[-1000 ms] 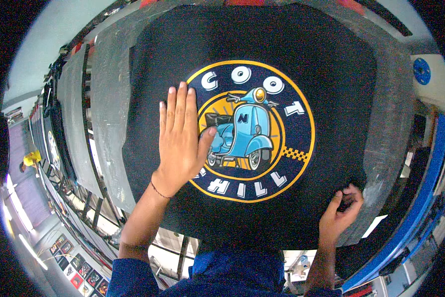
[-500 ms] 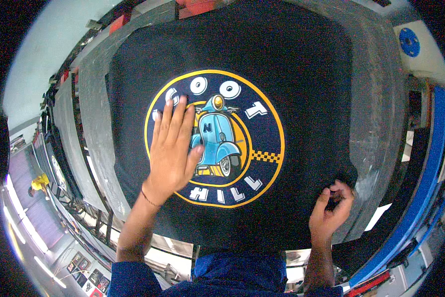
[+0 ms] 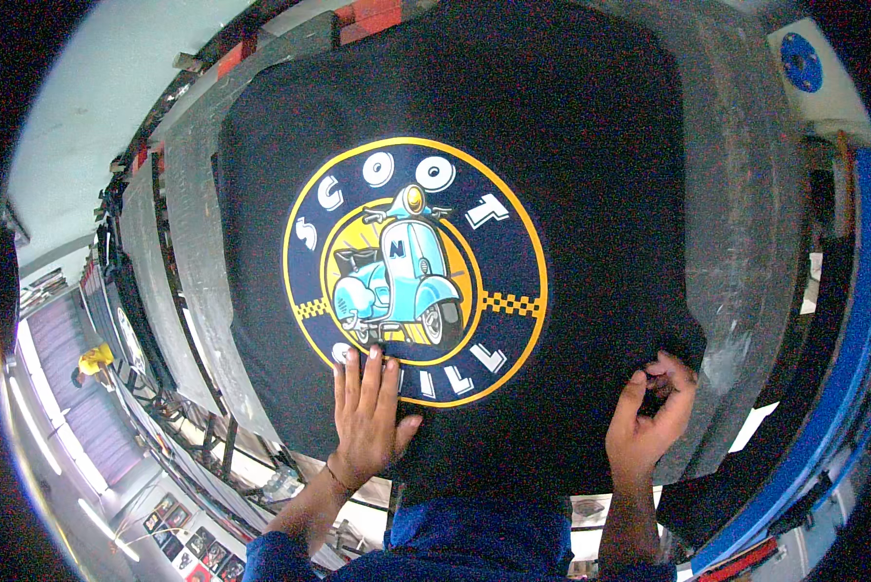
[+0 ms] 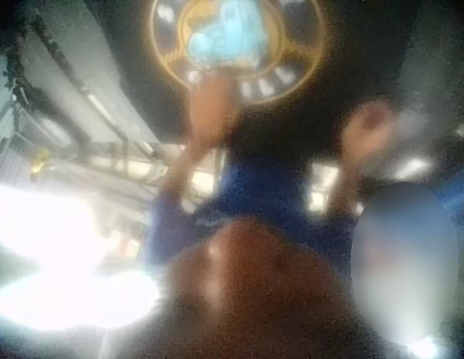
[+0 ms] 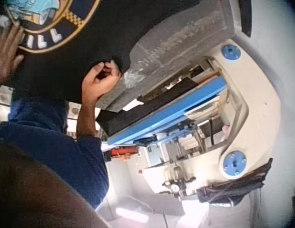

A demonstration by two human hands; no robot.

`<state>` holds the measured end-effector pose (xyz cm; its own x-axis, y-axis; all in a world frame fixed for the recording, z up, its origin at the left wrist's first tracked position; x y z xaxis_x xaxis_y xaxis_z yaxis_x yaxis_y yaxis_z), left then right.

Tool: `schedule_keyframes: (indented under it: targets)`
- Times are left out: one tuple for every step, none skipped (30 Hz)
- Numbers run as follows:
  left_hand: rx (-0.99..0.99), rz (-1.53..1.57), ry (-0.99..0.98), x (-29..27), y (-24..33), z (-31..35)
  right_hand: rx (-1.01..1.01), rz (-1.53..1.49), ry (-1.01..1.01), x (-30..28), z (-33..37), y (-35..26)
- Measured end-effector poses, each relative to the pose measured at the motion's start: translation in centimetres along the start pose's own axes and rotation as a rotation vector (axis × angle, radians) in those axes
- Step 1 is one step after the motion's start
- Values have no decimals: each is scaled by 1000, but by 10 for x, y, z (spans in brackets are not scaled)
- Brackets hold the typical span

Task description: The person aligns a black shirt on a printing board, places a white sheet over the printed logo area, and uses a heat press machine to press the garment. They repeat these actions for multiple shirts, moving each one from a board to the press and back.

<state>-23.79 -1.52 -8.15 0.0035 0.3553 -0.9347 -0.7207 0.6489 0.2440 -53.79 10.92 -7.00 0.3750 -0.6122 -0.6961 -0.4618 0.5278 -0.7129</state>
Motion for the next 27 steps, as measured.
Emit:
schedule_keyframes:
  targets:
    - [-5,-14,7,3,0,6,0,-9,1,0,0,0]
    - [-9,-28,14,6,-2,10,2,-17,1,0,0,1]
    - [-13,-42,20,6,-2,12,2,-17,-1,0,0,1]
    - [-42,-23,14,3,-4,7,3,-19,-4,0,0,0]
    - [-50,-22,46,-4,-7,-2,4,-17,-1,-2,1,1]
    - [-57,-20,77,-11,-12,-14,0,-26,4,-2,1,2]
    - [-69,-19,108,-18,-18,-27,-4,-36,5,-2,2,4]
    - [-56,-28,145,-29,-22,-44,-7,-41,9,-3,2,4]
    - [-48,-36,185,-38,-25,-61,-9,-45,12,-3,3,5]
    - [-34,-17,246,-48,-28,-75,-13,-50,9,-1,3,4]
    - [-18,3,305,-58,-31,-91,-12,-53,6,-1,2,3]
    - [8,-16,343,-66,-34,-106,-16,-47,4,-1,2,2]
    - [32,-35,380,-74,-35,-120,-19,-42,1,-2,1,2]
    - [63,-64,398,-79,-37,-134,-24,-35,0,-2,1,1]
    - [91,-93,417,-83,-37,-145,-17,-35,1,-2,2,2]
    - [107,-109,414,-86,-34,-156,-9,-36,5,-2,2,3]
    - [141,-127,406,-87,-31,-165,-3,-40,10,-2,1,3]
    - [174,-146,398,-88,-28,-172,-10,-38,14,-2,1,4]
    - [208,-164,389,-88,-24,-177,-16,-36,19,-2,2,4]
    - [212,-138,389,-88,-21,-180,-23,-35,24,-3,2,4]
    - [227,-142,389,-87,-18,-180,-14,-38,23,-2,2,4]
    - [247,-143,389,-84,-14,-181,-2,-37,26,-3,2,4]
    - [265,-144,388,-82,-11,-181,9,-37,29,-3,2,5]
    - [282,-137,372,-79,-6,-180,2,-44,28,-3,2,5]
    - [290,-145,371,-78,-2,-178,-5,-52,25,-3,1,4]
    - [299,-154,370,-78,3,-175,-13,-60,22,-2,1,4]
    - [307,-163,370,-77,7,-171,-22,-55,20,-3,1,3]
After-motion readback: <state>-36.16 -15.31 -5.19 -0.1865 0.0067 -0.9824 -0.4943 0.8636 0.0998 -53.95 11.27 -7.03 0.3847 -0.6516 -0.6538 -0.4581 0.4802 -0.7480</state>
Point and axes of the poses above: each hand's wrist, its own z-axis away from the middle knuckle, its own x-axis out of the palm, y = z × x, the point moved 10 cm from there along -z, towards the middle knuckle, and after that the axes turned 6 degrees about y, right-handed, at the moved point
